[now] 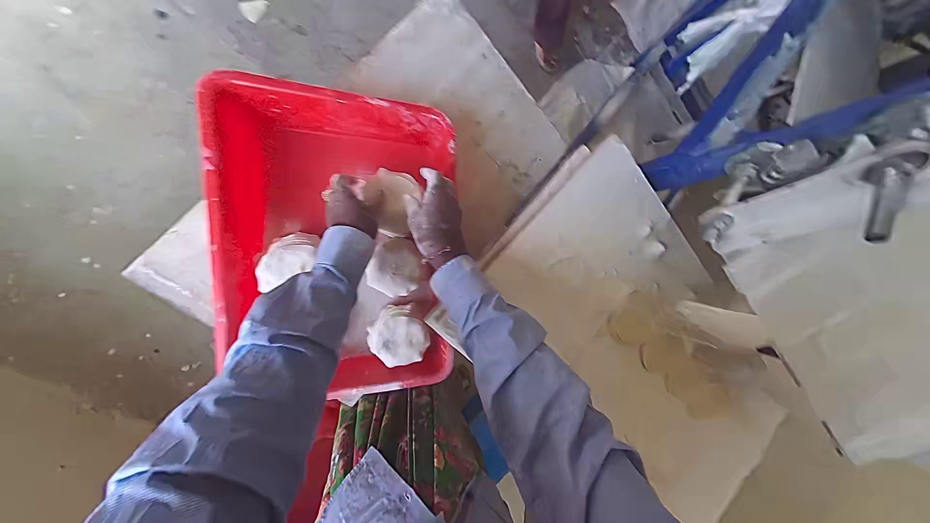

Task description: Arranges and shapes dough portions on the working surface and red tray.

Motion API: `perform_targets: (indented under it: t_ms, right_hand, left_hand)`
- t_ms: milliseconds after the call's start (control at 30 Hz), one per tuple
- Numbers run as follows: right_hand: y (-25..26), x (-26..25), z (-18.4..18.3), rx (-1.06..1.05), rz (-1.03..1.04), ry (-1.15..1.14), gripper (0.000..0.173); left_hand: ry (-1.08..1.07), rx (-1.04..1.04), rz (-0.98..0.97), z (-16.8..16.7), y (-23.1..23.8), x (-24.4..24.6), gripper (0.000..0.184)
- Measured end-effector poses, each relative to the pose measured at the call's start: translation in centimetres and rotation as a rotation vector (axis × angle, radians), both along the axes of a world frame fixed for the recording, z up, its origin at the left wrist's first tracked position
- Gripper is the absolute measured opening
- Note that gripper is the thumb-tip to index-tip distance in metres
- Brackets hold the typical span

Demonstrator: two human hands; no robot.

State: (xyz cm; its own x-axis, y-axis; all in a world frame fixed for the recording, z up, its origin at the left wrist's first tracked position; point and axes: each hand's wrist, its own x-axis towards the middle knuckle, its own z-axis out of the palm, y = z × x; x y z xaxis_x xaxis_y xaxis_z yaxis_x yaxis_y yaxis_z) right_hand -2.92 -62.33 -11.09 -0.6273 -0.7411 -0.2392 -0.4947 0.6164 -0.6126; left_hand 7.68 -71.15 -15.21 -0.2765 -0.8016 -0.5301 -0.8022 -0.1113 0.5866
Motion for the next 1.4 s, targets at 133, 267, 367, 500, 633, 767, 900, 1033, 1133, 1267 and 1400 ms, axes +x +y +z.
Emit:
perform_targets:
  t_ms: [133,267,367,500,633,767,900,1033,1133,1267,1400]
  right_hand:
    - [11.6,0.9,6.0,-0.265,-0.085,0.069,0.044]
    - [30.2,-0.4,8.6,-0.186,-0.359,0.185,0.038]
    - [41.0,-4.0,9.5,0.095,-0.652,0.099,0.041]
    - [43.4,-7.6,7.8,0.302,-0.612,0.042,0.049]
    - [40.2,-7.4,7.9,0.333,-0.461,-0.009,0.063]
    - [38.9,-9.8,8.6,0.386,-0.5,-0.311,0.053]
    - [37.8,-10.0,10.4,0.496,-0.304,-0.317,0.053]
    - [37.3,-9.8,13.0,0.374,-0.108,-0.139,0.051]
    - [39.9,-8.5,14.0,-0.049,-0.22,-0.027,0.043]
    - [42.3,-7.0,10.7,-0.294,-0.382,0.074,0.048]
    - [41.4,-7.5,9.0,-0.009,-0.31,0.026,0.045]
  left_hand:
    - [0.052,-0.187,-0.053,1.8,3.7,1.2,0.072]
    - [0.344,-0.247,-0.166,6.7,14.0,1.0,0.053]
    - [0.468,-0.057,-0.345,9.6,25.0,-1.7,0.037]
    - [0.24,0.213,-0.508,11.2,35.5,-7.5,0.047]
    - [0.039,0.123,-0.549,11.9,39.8,-9.9,0.057]
    - [0.065,0.09,-0.463,12.6,40.3,-10.4,0.053]
    - [0.107,0.12,-0.351,12.6,39.9,-9.9,0.049]
    - [0.192,0.159,-0.045,12.6,38.6,-9.5,0.045]
    - [0.595,0.246,0.192,12.0,38.7,-8.9,0.045]
    - [0.871,0.506,0.304,10.9,40.0,-9.1,0.061]
    - [0.912,0.507,0.208,10.6,41.4,-9.8,0.06]
